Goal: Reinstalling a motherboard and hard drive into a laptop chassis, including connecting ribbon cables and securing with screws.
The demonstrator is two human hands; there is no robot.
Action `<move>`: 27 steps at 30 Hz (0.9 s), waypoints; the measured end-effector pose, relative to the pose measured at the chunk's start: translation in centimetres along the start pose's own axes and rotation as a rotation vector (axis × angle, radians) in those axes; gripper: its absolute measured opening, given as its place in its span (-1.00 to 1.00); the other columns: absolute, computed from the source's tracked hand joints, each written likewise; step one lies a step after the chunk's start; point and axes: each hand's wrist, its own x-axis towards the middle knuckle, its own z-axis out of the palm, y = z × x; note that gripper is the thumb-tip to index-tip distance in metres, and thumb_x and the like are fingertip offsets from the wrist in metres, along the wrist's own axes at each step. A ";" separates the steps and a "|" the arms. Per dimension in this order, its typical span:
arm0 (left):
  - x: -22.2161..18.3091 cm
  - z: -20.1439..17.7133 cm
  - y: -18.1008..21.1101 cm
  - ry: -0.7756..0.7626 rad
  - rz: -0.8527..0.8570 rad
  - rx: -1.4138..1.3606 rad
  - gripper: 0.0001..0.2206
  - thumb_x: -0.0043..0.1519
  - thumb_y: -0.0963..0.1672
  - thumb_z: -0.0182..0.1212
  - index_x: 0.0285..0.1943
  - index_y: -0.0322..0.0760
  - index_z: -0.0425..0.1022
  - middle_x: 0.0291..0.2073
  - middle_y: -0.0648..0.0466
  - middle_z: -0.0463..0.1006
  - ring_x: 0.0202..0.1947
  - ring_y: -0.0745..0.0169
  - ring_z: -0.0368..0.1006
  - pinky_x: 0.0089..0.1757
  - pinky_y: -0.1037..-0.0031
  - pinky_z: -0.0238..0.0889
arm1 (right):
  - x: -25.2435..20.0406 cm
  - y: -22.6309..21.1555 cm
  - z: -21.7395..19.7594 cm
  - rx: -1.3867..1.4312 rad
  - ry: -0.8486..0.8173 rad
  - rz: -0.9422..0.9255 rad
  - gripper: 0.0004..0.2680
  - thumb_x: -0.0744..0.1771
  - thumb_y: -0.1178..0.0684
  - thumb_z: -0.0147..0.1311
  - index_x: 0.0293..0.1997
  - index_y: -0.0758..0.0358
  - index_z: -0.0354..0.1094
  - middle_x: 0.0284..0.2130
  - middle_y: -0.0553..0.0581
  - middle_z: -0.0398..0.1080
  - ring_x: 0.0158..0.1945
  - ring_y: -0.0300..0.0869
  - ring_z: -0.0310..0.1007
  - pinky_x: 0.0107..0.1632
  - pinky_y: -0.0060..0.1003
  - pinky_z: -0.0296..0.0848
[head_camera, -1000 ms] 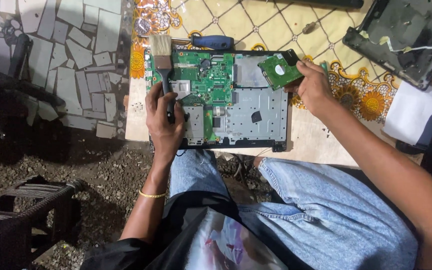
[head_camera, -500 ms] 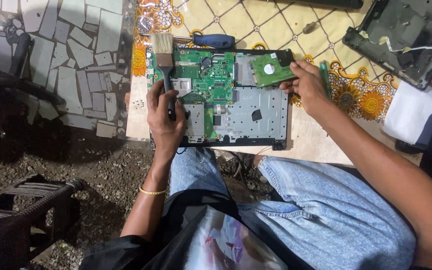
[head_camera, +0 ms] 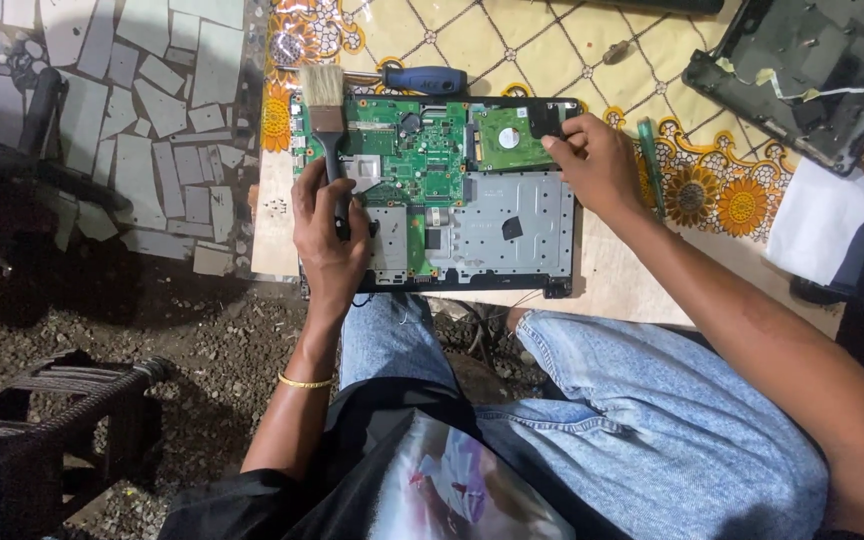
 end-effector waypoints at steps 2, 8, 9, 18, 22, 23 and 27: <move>0.1 -0.1 0.2 0.001 -0.001 0.001 -0.73 0.38 -0.31 0.25 0.19 -0.17 0.52 0.41 -0.18 0.33 0.38 -0.60 0.42 0.14 -0.22 0.56 | -0.6 -1.3 -0.6 -0.084 0.011 -0.049 -0.71 0.51 -0.05 0.27 0.25 0.43 0.44 -0.27 0.09 0.58 -0.33 -0.13 0.65 -0.33 -0.21 0.56; 0.1 -0.3 0.7 -0.020 -0.012 0.027 -0.76 0.37 -0.31 0.24 0.18 -0.29 0.51 0.43 -0.22 0.32 0.40 -0.47 0.42 0.24 -0.11 0.50 | -0.7 -3.5 -1.5 -0.279 0.012 -0.234 -0.47 0.37 -0.21 0.43 0.43 0.28 0.37 0.00 0.28 0.41 -0.05 0.11 0.58 -0.15 -0.01 0.57; 0.1 -0.4 1.0 -0.040 -0.021 0.050 -0.78 0.36 -0.31 0.23 0.17 -0.42 0.51 0.45 -0.26 0.32 0.43 -0.34 0.42 0.35 0.02 0.43 | -0.7 -4.2 -1.7 -0.294 0.020 -0.358 -0.29 0.26 -0.25 0.57 0.53 0.26 0.32 0.12 0.31 0.25 0.00 0.13 0.51 -0.07 0.02 0.56; 0.2 -0.4 1.1 -0.048 -0.014 0.041 -0.76 0.34 -0.32 0.21 0.18 -0.42 0.49 0.44 -0.25 0.33 0.40 -0.35 0.45 0.30 0.02 0.47 | 2.1 -3.6 -0.2 -0.395 -0.051 -0.447 -0.26 0.12 -0.19 0.65 0.44 0.21 0.42 0.21 0.27 0.25 0.28 0.22 0.23 0.33 0.30 0.35; 0.1 -0.4 0.9 -0.052 -0.004 0.058 -0.77 0.35 -0.32 0.23 0.17 -0.41 0.49 0.45 -0.24 0.32 0.40 -0.33 0.44 0.32 0.02 0.47 | 2.4 -4.3 -1.1 -0.355 -0.098 -0.366 -0.27 0.10 -0.13 0.69 0.41 0.02 0.40 0.22 0.25 0.22 0.33 0.25 0.22 0.33 0.34 0.28; 0.2 -0.3 0.9 -0.048 0.003 0.062 -0.77 0.35 -0.32 0.22 0.17 -0.41 0.49 0.44 -0.24 0.32 0.39 -0.33 0.45 0.31 0.02 0.48 | 2.7 -4.6 -1.4 -0.354 -0.137 -0.308 -0.26 0.08 -0.12 0.70 0.41 0.00 0.43 0.17 0.23 0.25 0.28 0.23 0.27 0.31 0.31 0.33; 0.2 -0.5 1.1 -0.048 -0.001 0.069 -0.75 0.34 -0.32 0.22 0.18 -0.40 0.49 0.45 -0.23 0.32 0.41 -0.34 0.46 0.31 0.02 0.48 | 3.3 -5.3 -2.0 -0.333 -0.168 -0.256 -0.18 0.00 -0.07 0.75 0.38 0.12 0.33 0.09 0.20 0.31 0.18 0.15 0.47 0.22 0.24 0.43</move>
